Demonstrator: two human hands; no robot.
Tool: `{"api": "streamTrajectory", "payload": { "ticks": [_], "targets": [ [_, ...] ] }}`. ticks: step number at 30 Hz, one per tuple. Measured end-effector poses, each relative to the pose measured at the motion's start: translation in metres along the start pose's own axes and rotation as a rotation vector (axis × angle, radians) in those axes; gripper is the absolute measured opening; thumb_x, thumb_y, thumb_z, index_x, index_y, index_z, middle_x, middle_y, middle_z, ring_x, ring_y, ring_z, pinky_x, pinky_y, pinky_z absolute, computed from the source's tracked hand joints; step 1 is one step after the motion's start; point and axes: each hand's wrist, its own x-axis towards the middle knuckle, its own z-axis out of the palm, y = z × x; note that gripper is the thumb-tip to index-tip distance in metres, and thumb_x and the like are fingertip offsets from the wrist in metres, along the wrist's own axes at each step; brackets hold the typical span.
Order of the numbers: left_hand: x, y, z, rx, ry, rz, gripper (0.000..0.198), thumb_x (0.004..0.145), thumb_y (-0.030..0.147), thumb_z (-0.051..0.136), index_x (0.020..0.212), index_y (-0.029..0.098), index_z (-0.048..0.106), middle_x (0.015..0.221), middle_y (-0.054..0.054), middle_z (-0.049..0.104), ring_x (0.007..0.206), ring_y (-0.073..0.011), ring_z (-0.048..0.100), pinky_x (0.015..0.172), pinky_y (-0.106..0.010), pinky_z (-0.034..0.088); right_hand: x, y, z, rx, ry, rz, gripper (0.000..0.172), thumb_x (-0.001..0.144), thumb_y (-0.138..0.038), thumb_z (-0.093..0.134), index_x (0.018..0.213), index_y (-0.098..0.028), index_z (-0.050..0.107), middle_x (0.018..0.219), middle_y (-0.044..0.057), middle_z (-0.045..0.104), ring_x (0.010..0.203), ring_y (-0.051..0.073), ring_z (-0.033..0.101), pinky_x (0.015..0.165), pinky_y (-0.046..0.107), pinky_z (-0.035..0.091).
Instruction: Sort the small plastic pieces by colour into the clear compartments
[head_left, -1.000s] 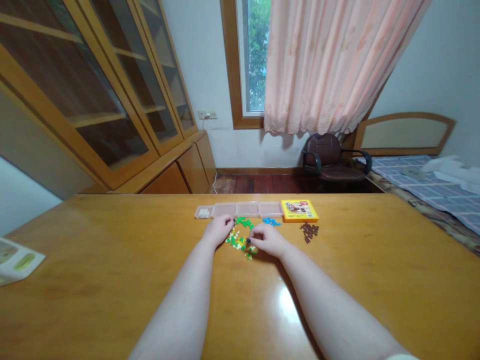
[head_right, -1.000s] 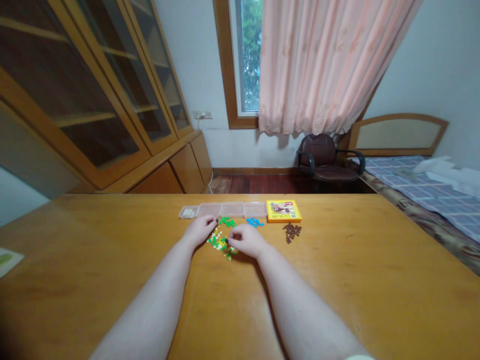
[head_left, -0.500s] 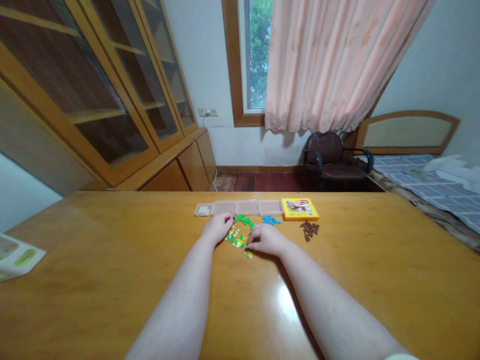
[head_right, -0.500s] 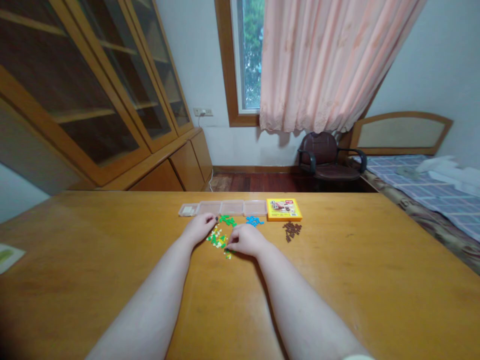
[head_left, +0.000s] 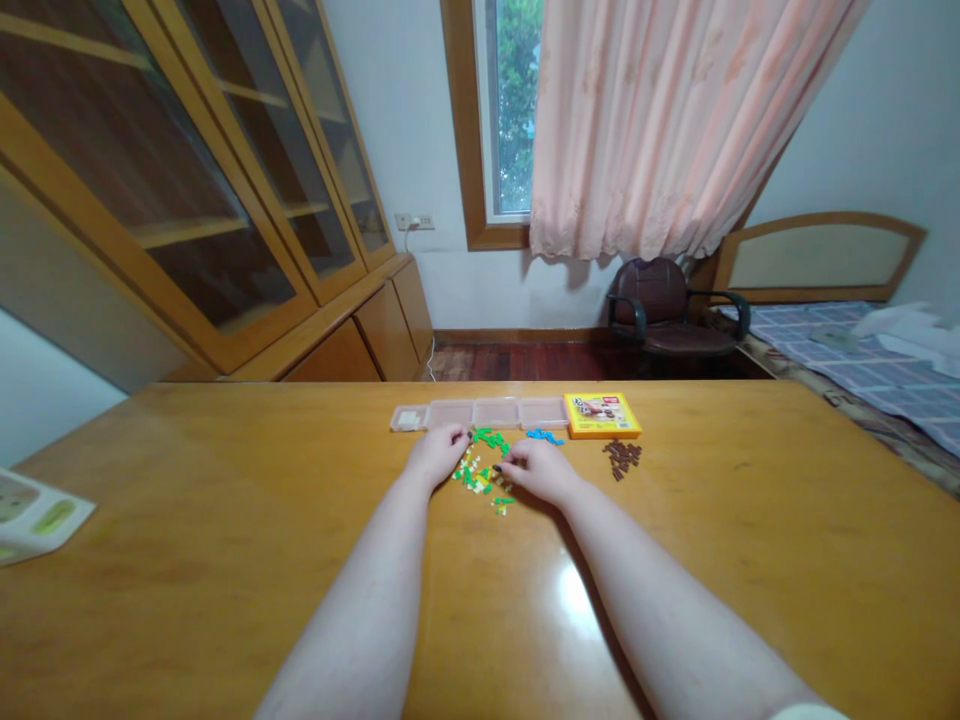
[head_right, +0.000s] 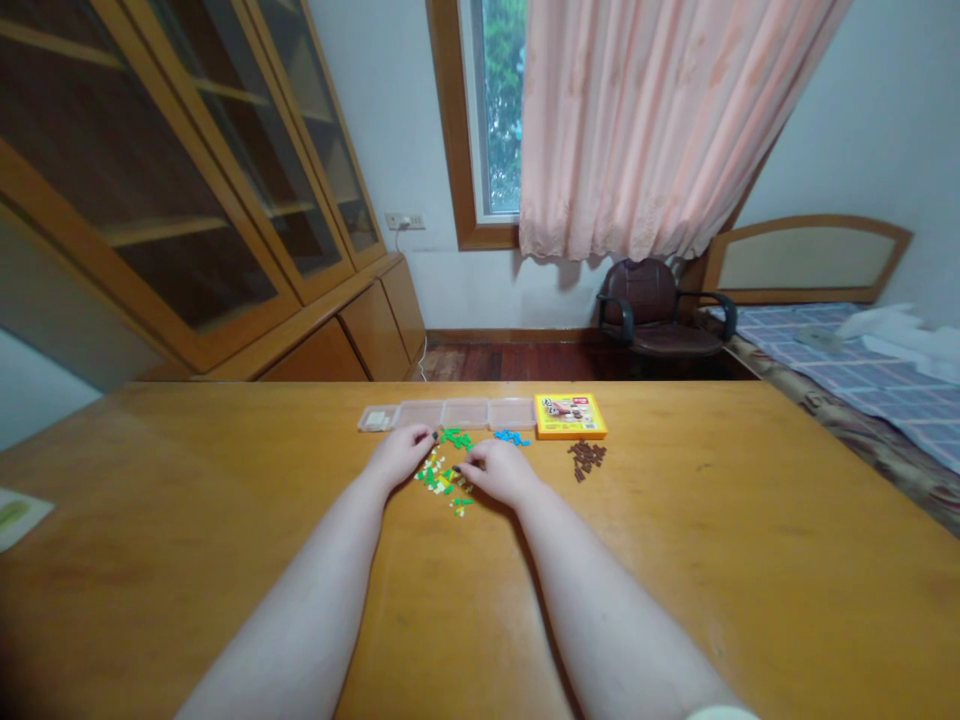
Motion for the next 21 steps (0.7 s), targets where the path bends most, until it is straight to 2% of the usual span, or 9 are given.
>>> {"api": "streamTrajectory", "payload": {
  "ticks": [9,16,21],
  "targets": [
    [0.0002,-0.0017,0.0016,-0.026,0.006,0.016,0.029,0.083,0.037,0.043,0.075,0.019,0.064,0.074,-0.003,0.065,0.067,-0.0162,0.053,0.055,-0.024,0.03,-0.002,-0.0025,-0.0058,0.043,-0.091,-0.137,0.033,0.086,-0.03,0.05,0.058,-0.016,0.059,0.058,-0.001,0.055,0.057,0.01,0.044,0.056,0.022,0.028],
    [0.0004,-0.0015,0.0015,-0.014,0.008,0.019,0.03,0.083,0.037,0.043,0.071,0.019,0.063,0.075,-0.003,0.066,0.067,-0.0161,0.054,0.055,-0.024,0.031,-0.002,-0.004,-0.004,0.038,-0.081,-0.12,0.031,0.087,-0.03,0.049,0.061,-0.016,0.059,0.057,-0.001,0.054,0.056,0.01,0.043,0.056,0.023,0.026],
    [0.0002,-0.0013,0.0008,-0.017,0.012,0.018,0.029,0.083,0.037,0.043,0.071,0.019,0.063,0.076,-0.003,0.066,0.067,-0.0161,0.054,0.055,-0.024,0.031,-0.002,-0.0051,-0.0065,0.111,-0.097,-0.18,0.03,0.086,-0.025,0.048,0.059,-0.015,0.058,0.06,0.0,0.056,0.061,0.011,0.046,0.06,0.022,0.03]
  ]
}}
